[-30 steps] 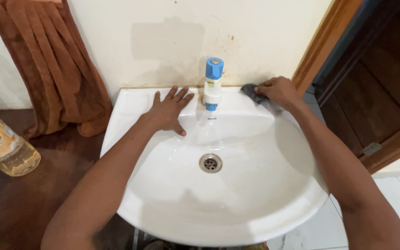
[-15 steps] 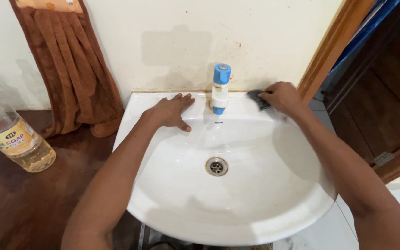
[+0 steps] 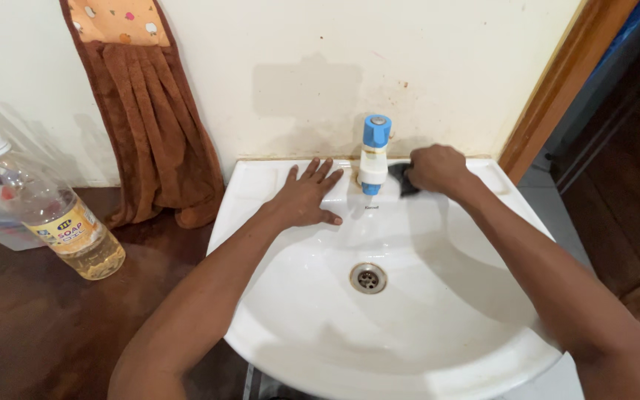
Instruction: The person scrubs a white bathroom sink with a dark sponge while the tap runs. They wipe the basin, the faucet, and the surrounding rim repeatedly, rinsing the sponge under the water and continuing to clean the same areas throughout the clip.
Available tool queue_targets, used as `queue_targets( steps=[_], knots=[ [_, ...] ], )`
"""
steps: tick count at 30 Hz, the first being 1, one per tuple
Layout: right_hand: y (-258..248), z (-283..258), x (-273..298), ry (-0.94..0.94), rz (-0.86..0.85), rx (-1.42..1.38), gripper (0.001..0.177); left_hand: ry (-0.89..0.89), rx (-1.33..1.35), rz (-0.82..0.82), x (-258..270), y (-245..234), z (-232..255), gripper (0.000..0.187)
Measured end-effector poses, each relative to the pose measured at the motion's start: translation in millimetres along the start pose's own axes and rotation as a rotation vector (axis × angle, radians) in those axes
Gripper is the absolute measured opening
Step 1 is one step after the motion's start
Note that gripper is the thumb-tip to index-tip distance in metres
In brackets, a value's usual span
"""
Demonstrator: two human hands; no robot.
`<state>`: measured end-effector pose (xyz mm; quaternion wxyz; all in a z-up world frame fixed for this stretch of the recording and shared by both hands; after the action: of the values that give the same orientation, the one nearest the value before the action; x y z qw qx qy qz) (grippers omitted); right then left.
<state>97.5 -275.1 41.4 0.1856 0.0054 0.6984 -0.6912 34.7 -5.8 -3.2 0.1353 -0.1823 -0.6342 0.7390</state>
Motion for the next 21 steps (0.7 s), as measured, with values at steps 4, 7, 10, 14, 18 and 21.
queue_targets(
  steps=[4, 7, 10, 14, 18, 21],
  knots=[
    [0, -26, 25, -0.053, -0.028, -0.004, 0.029, 0.072, -0.016, 0.001, -9, -3, 2, 0.12],
    [-9, -46, 50, 0.002, 0.065, -0.141, 0.031, 0.16, 0.118, 0.102, -3, -14, 12, 0.117],
    [-9, -64, 81, 0.017, 0.184, -0.281, 0.032, 0.199, 0.397, 0.185, 11, -28, 32, 0.108],
    [-1, -81, 108, -0.045, 0.164, -0.697, 0.031, 0.173, 0.47, 0.194, 20, -40, 53, 0.105],
    [-3, -113, 120, -0.24, 0.127, -0.722, 0.045, 0.177, 0.519, 0.23, 22, -44, 47, 0.084],
    [-9, -126, 123, -0.423, 0.254, -0.264, 0.067, -0.086, 0.389, 0.055, 16, -43, 17, 0.059]
  ],
)
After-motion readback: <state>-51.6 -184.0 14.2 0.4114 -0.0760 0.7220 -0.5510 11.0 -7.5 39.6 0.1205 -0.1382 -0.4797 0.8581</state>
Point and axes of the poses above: each hand's wrist, its own x-axis away from the middle knuckle, its own y-axis out of the palm, z = x × y, the point moved 3 cm from there along -x, towards the middle knuckle, and after that the axes turned 3 degrees about z, right-handed, at the moved point
